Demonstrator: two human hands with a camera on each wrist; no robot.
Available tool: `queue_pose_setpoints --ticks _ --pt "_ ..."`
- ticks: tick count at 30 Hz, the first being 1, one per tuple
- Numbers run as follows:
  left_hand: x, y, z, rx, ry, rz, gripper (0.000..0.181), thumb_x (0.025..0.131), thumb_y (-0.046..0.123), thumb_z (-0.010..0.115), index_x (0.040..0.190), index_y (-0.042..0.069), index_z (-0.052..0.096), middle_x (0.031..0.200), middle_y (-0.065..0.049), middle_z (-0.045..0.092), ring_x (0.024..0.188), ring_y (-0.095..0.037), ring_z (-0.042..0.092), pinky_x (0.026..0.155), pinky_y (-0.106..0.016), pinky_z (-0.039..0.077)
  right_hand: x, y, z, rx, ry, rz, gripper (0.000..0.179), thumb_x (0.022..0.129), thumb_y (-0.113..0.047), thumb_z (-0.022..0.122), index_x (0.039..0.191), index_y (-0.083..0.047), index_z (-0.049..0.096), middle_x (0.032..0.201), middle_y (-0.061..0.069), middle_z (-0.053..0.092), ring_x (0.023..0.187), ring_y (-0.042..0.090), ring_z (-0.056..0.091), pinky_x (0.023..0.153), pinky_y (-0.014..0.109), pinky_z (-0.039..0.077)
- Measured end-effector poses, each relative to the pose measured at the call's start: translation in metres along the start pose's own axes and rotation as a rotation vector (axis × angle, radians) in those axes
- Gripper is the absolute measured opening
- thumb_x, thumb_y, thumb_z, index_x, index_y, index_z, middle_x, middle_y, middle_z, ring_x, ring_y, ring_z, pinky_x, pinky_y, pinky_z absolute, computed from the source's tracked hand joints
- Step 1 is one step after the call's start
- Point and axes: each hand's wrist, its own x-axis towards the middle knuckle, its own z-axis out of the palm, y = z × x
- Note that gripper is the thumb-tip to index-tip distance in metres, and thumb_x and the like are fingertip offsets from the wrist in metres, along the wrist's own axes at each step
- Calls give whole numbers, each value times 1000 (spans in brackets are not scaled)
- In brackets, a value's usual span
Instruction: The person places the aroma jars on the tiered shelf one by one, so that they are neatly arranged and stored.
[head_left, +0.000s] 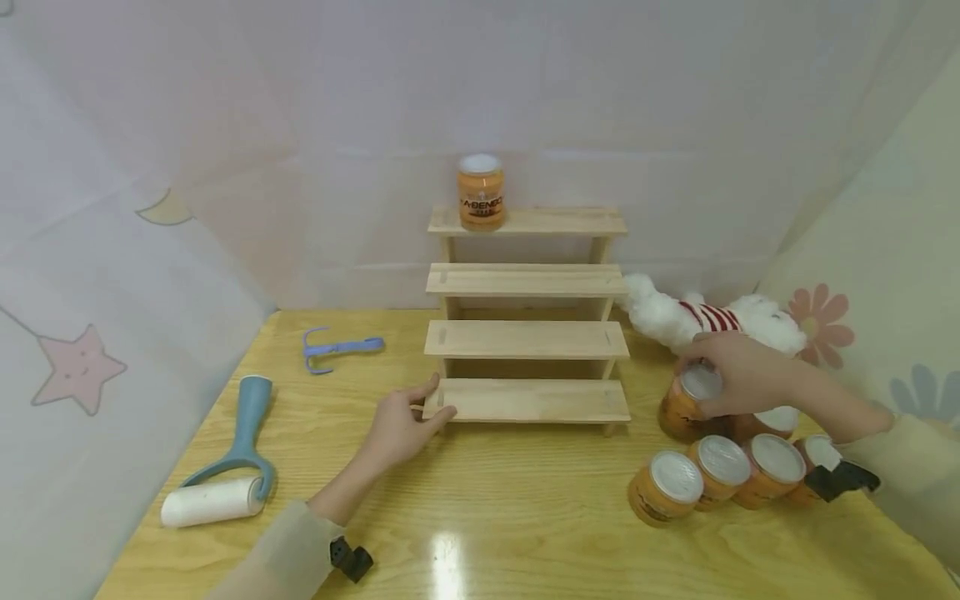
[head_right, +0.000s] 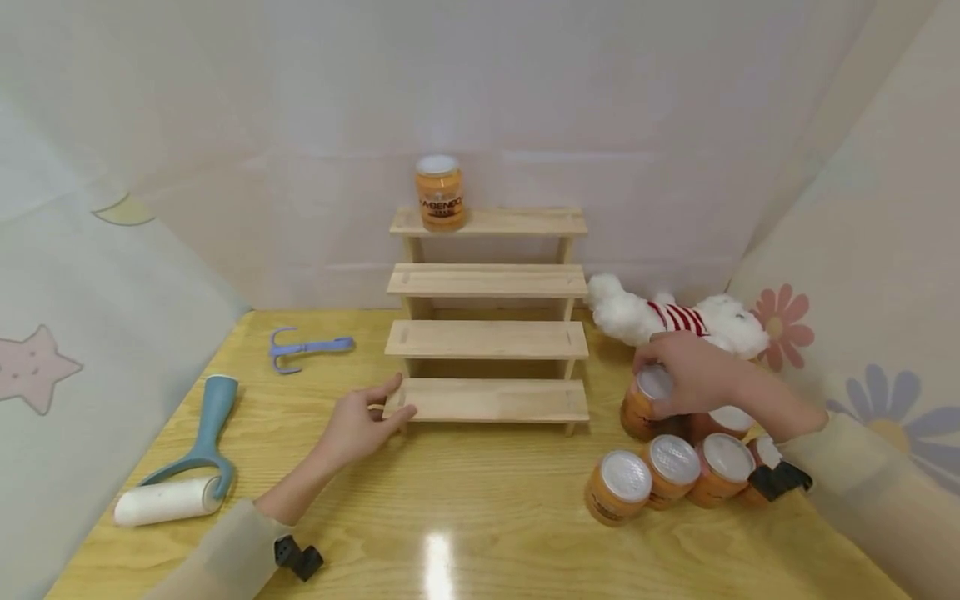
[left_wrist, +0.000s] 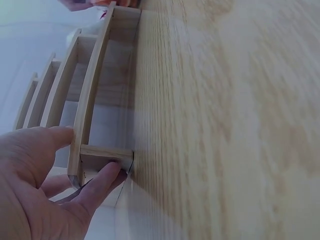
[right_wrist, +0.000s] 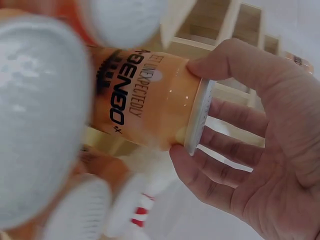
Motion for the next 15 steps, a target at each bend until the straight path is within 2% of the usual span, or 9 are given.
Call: queue_pose_setpoints --ticks 5,8,15 --pt "0 3 1 -2 7 -23 69 96 31 83 154 9 54 157 -21 54 104 -33 80 56 -24 59 10 -6 -31 -16 41 63 37 70 -22 92 100 -30 73 93 -15 65 76 2 49 63 23 41" --pt "-1 3 1 1 10 -19 70 95 32 83 155 9 54 157 -19 54 106 -35 79 54 -24 58 19 -9 -53 -24 70 107 34 71 -20 90 100 -27 73 91 -9 65 75 7 50 61 23 41" --pt "-1 2 0 -9 5 -13 70 95 30 84 154 7 54 157 -20 53 101 -32 81 56 -22 59 47 -11 -102 37 94 204 29 80 -18 86 107 -18 75 101 3 69 83 18 56 60 28 46"
